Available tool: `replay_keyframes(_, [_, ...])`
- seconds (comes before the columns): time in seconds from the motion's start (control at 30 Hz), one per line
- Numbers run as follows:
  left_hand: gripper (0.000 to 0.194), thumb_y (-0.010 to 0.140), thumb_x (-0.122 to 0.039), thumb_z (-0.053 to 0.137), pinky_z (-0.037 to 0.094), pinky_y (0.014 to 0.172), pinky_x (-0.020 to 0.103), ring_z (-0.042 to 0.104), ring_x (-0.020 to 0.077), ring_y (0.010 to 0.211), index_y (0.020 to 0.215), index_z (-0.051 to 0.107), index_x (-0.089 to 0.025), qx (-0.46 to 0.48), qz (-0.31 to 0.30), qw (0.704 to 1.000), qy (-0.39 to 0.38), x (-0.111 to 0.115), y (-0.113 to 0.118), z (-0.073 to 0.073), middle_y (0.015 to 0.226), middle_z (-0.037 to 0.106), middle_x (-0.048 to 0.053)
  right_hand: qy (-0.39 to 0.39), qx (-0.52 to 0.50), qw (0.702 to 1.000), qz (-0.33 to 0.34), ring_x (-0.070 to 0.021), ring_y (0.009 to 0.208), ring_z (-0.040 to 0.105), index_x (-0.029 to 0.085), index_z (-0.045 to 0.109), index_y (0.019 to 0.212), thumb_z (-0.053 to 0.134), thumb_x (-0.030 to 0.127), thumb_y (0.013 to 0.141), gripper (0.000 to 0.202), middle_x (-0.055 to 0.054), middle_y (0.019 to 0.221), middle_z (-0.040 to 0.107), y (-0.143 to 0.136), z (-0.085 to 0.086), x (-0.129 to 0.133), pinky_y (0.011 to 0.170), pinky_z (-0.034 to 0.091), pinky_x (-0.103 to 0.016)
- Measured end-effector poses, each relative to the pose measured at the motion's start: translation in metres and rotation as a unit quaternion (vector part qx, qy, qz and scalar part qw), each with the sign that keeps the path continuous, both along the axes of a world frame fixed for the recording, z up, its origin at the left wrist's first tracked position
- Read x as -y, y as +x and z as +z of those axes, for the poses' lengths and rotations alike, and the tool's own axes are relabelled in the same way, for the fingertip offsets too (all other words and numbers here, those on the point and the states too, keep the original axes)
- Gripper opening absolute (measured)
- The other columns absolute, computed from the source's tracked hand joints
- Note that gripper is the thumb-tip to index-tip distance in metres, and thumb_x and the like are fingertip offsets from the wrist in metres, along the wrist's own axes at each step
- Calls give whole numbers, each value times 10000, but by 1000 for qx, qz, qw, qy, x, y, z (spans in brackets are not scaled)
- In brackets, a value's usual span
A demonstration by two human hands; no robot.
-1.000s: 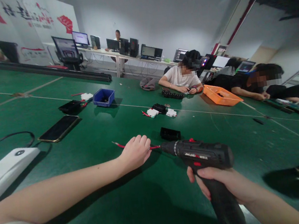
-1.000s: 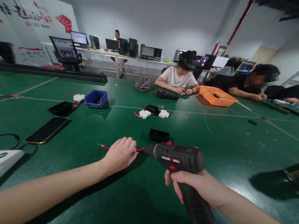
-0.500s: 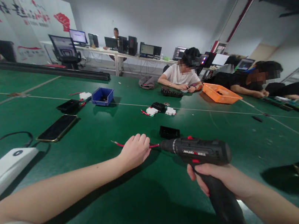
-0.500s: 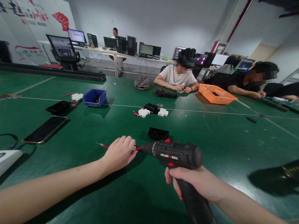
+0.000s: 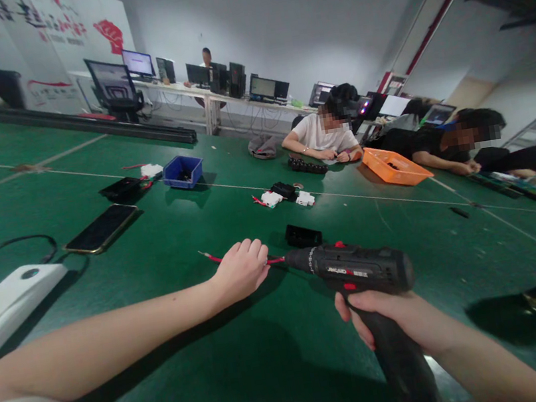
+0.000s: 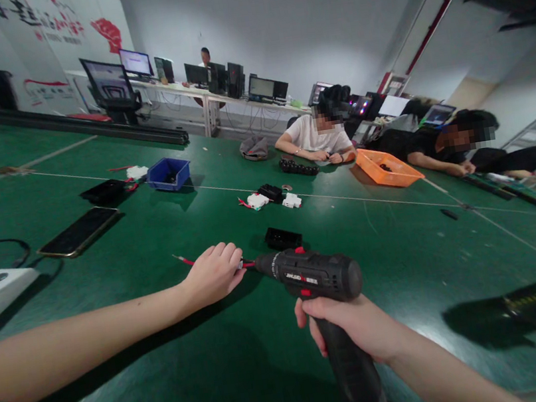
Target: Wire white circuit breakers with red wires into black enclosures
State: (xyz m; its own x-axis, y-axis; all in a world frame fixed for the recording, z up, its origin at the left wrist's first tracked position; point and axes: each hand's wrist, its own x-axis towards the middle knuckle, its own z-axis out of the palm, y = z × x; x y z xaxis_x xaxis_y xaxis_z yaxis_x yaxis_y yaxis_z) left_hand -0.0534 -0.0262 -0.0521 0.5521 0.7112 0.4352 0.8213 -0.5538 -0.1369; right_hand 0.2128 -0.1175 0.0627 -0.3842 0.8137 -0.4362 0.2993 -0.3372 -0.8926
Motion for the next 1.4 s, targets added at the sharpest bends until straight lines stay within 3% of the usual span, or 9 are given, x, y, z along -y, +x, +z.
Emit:
replay_keyframes(1.0, [191,974,-336,513,393,706,385,544,257,860,977,565,-153,-24,6,999,20,0,-1,-2,920,563,83,-8,-14,1000,1,-132,492,527,148,660,838,677,567,818,420,-16,544,611,-3,3,-2,506,410,-252])
replay_keyframes(1.4, [197,970,-348,530,381,700,377,546,250,848,970,568,-154,-26,9,999,24,-1,0,-2,907,568,84,5,-37,999,20,-136,497,527,112,692,1008,688,521,847,439,-25,565,618,12,1,-11,510,420,-256])
